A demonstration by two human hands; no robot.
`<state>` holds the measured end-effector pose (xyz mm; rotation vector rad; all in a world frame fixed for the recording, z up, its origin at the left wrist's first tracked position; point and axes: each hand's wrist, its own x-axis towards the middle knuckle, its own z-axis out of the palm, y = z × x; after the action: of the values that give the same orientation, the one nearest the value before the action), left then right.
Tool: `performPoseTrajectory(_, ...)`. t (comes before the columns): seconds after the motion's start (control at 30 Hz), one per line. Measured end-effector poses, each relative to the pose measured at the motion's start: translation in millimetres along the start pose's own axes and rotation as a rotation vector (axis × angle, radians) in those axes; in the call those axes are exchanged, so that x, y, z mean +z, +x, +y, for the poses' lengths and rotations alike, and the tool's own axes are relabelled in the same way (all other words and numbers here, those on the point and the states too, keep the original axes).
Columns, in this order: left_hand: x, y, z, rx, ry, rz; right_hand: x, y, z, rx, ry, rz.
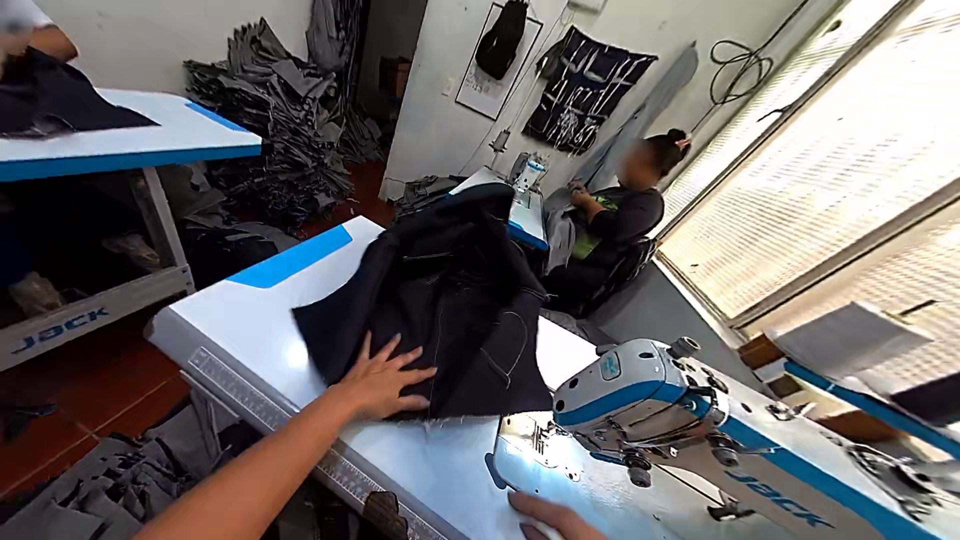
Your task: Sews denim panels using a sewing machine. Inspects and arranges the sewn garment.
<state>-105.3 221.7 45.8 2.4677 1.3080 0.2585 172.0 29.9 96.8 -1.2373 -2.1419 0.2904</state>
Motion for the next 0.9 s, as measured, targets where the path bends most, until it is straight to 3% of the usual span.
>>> performPoseTrajectory(0.13, 0, -123, 9, 0.027, -0.089, -0.027, 23, 98, 20, 0.083, -0.041, 0.181)
performPoseTrajectory(0.17, 2, -155, 8, 0.090, -0.120, 0.068, 30, 127, 22, 0.169, 0.035, 0.178)
performPoseTrajectory(0.23, 3, -209, -6, 0.139, -0.163, 0.488, 48, 180, 18, 0.409, 0.249, 0.090)
performPoseTrajectory(0.3, -20, -255, -39, -0.112, -0.155, 0.914, 78, 215, 10, 0.537, 0.424, 0.002)
performPoseTrajectory(0.37, -43, -287, -82, -0.495, -0.375, 1.025, 108, 232, -8, 0.517, 0.569, -0.053)
performPoseTrajectory(0.47, -41, -287, -122, -0.836, -1.173, 1.020, 119, 240, -38, 0.377, 0.686, -0.112)
performPoseTrajectory(0.53, -42, -287, -124, -0.756, -1.445, 0.919, 102, 239, -45, 0.277, 0.553, -0.140)
performPoseTrajectory(0.63, -47, -295, -126, -0.562, -1.328, 0.751, 67, 224, -30, 0.188, 0.366, -0.206)
performPoseTrajectory(0.7, -54, -291, -118, -0.568, -1.138, 0.677, 52, 216, -26, 0.288, 0.549, -0.274)
performPoseTrajectory(0.77, -69, -277, -99, -0.585, -1.037, 0.675, 56, 213, -29, 0.422, 0.818, -0.160)
performPoseTrajectory(0.83, -88, -261, -79, -0.547, -1.018, 0.767, 57, 210, -31, 0.432, 0.930, -0.063)
performPoseTrajectory(0.9, -103, -252, -68, -0.459, -0.981, 1.006, 46, 194, -27, 0.265, 0.891, -0.025)
